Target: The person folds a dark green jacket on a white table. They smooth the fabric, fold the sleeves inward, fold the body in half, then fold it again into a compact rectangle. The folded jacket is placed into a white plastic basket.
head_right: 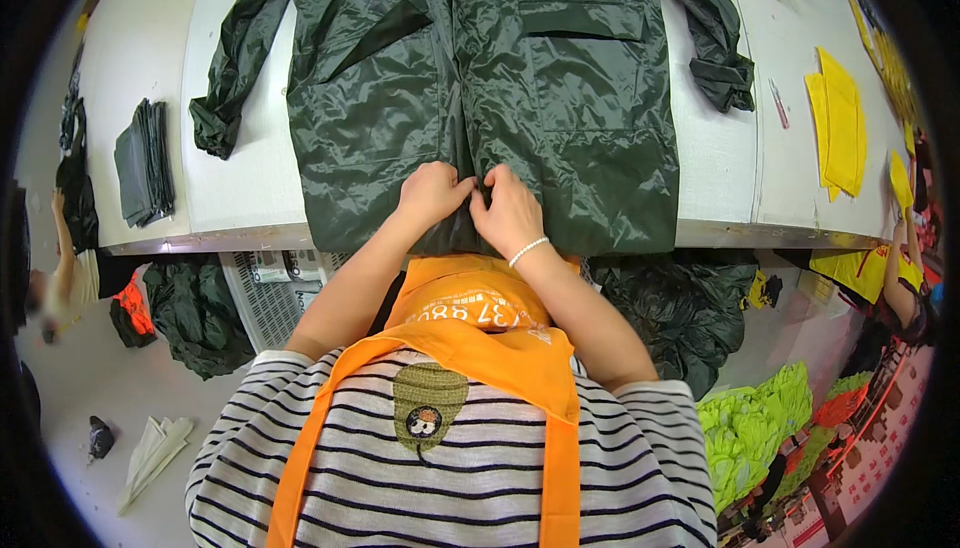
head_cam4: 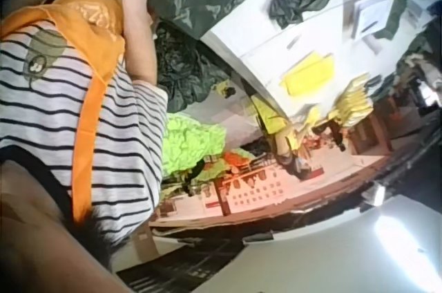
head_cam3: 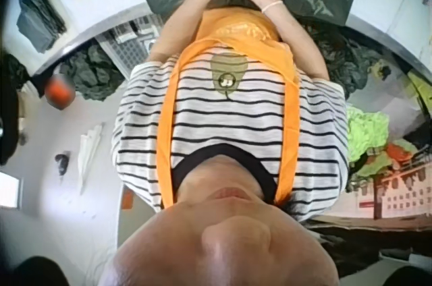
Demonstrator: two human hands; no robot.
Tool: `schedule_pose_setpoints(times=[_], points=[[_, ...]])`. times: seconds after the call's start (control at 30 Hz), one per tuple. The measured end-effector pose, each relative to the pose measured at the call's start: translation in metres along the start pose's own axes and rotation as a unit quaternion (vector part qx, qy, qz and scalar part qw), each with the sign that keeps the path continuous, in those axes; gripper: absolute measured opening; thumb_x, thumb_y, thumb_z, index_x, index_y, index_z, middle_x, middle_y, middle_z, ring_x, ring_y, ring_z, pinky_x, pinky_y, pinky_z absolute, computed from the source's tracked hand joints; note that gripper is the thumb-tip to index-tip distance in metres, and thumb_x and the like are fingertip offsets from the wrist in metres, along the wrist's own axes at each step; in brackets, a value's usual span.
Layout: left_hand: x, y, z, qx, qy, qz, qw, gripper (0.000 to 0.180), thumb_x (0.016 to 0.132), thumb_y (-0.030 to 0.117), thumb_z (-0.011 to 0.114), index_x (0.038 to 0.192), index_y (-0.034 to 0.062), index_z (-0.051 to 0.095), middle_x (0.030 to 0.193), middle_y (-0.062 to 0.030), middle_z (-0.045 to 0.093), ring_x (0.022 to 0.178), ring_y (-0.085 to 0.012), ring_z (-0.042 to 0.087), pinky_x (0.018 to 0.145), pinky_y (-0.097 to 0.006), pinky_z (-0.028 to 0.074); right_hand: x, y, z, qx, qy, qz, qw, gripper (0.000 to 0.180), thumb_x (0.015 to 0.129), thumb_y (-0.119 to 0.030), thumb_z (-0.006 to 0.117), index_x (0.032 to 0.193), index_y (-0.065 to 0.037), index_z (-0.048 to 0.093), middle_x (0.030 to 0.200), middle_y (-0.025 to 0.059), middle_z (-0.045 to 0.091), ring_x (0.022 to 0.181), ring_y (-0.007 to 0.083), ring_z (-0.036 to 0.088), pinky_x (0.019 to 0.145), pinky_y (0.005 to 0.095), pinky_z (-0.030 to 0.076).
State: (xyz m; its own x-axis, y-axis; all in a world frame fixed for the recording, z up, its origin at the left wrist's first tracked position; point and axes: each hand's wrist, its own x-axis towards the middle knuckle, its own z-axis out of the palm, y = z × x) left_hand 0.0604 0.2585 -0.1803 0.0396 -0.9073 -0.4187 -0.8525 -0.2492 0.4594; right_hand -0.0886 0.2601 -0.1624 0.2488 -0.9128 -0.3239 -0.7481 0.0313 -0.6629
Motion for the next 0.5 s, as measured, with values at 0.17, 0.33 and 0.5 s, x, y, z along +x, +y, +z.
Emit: schedule_pose_setpoints(times=[0.17,0.33,0.5], points=[[-0.001,0.001,-0.011,-0.236,-0.138,-0.070,0.959,0.041,0.086,0.028,0.065,0.059,-0.0027,0.059,0.057,-0.0119,0.064,0.047,-0.0161,0.062,0.046,-0.029,0.049,-0.014,0.017,0.013,0.036,0.016,-0.029,0.999,0.016,0.079,-0.014,0.063,0.084,0.001,0.060,0.077,0.0166,0.065,0.072,0.0344,0.063,0.067,0.0410,0.051],[-0.004,0.002,-0.012,-0.332,-0.157,-0.091,0.926,0.041,0.088,0.029,0.065,0.063,-0.0030,0.059,0.060,-0.0123,0.064,0.047,-0.0156,0.062,0.043,-0.025,0.047,-0.020,0.029,0.021,0.219,0.044,0.028,0.974,0.016,0.078,-0.011,0.068,0.084,0.004,0.066,0.073,0.0168,0.067,0.065,0.0258,0.066,0.063,0.0320,0.052],[-0.009,0.003,-0.007,-0.380,-0.142,-0.109,0.908,0.041,0.088,0.027,0.064,0.060,-0.0033,0.057,0.058,-0.0117,0.062,0.047,-0.0167,0.062,0.042,-0.026,0.047,-0.023,0.028,0.023,0.261,0.027,0.038,0.964,0.022,0.075,-0.016,0.073,0.084,0.003,0.066,0.072,0.0146,0.067,0.063,0.0234,0.066,0.061,0.0319,0.051]])
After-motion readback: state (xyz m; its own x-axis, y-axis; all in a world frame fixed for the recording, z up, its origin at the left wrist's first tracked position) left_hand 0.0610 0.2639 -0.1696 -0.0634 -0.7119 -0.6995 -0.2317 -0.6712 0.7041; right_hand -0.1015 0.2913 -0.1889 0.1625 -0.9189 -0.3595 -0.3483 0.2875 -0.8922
